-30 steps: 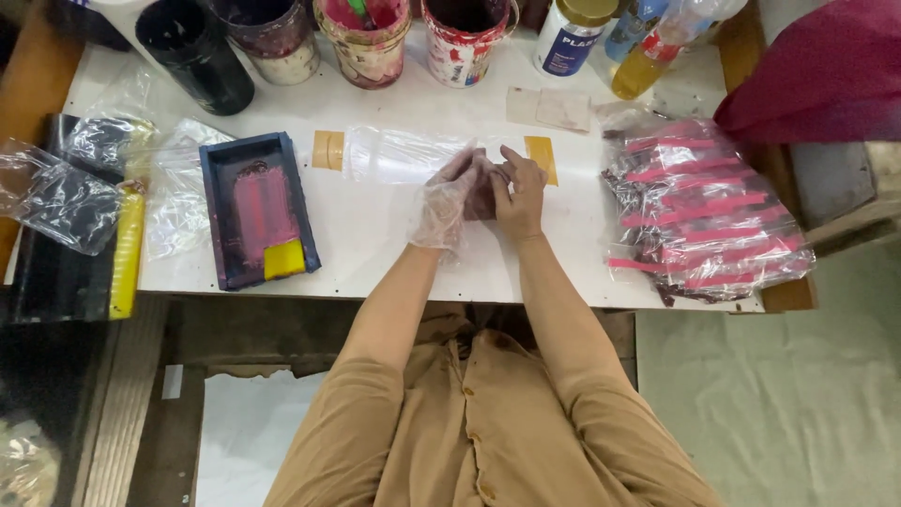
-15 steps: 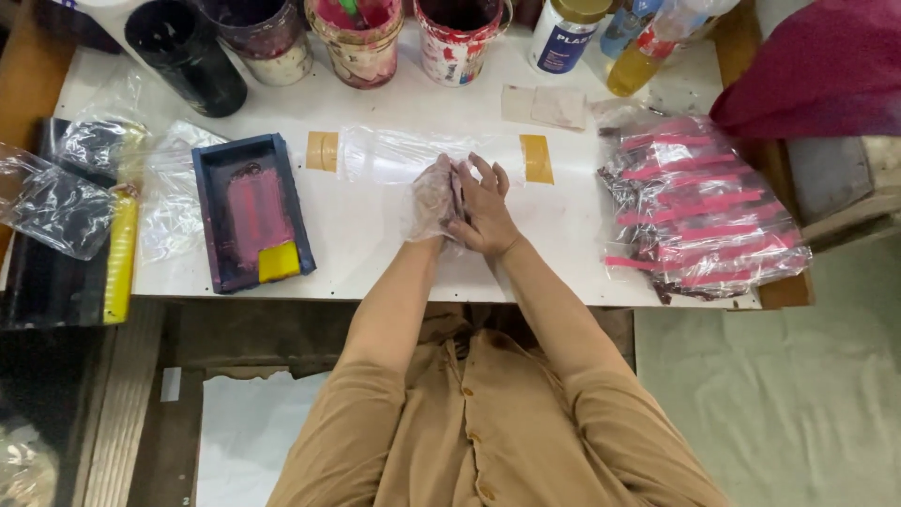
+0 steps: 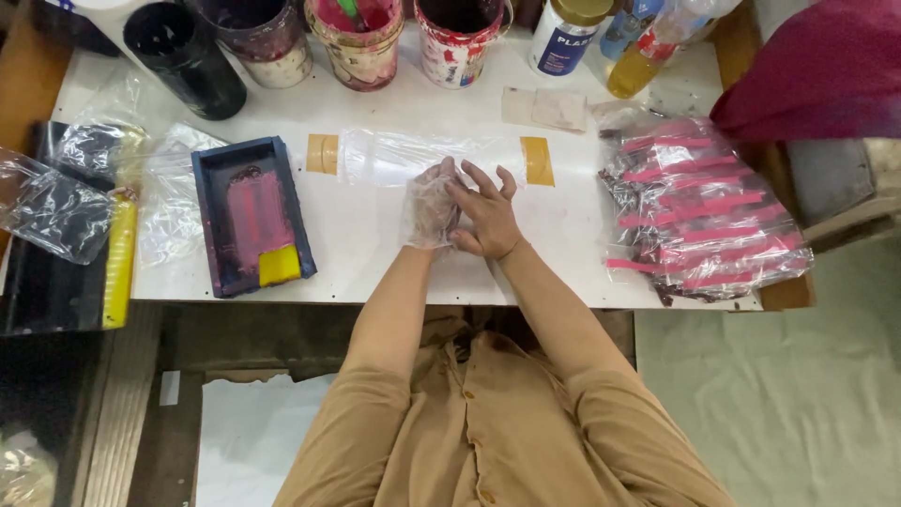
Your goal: The person smooths a clear plastic sheet over a white surface, then uses a yellow sponge to apply pink paint from a blue tray onto the plastic sheet. The person repeatedly wipes the sponge in the tray and spreads the paint across the sheet.
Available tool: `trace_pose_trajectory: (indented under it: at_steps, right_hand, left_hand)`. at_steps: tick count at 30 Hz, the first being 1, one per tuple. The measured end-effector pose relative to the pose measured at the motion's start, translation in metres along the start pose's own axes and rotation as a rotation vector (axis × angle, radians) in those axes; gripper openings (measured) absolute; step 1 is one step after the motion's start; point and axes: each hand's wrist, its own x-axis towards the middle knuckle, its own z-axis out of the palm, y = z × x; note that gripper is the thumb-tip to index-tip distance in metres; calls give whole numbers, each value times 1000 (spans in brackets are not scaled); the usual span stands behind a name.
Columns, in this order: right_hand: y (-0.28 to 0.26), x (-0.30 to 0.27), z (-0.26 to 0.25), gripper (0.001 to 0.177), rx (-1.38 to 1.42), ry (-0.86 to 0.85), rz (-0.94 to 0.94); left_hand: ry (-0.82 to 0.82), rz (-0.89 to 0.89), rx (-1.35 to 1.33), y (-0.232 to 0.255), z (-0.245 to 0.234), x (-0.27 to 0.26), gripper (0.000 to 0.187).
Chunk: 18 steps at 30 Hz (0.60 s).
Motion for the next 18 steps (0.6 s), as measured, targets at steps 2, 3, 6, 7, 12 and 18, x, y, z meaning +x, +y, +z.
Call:
trace_pose_trajectory:
  at_steps: [2,3,6,7,12,18]
  right_hand:
    - [1,1,4,80,-16,9,-13]
    - [2,1,6,77,-33,19,-27]
    - [-8,7,9,78,21,8,-65]
    - [-11,8,11,78,25,5,-66]
    - [-17,10,0,90,286,-102,92]
    - [-36,20,-19,85,936,160,573]
  left_hand:
    - [-2,-16,-27,-5,-5,9,50]
    - [-6,-31,-55,-7,-8,14,48]
    - [-10,-48,-122,-10,-12,31,44]
    - [-6,-49,-125,-13,-15,33,44]
    - [45,123,616,-27,-16,39,50]
    - [-88,1061,1134,-65,-28,59,47]
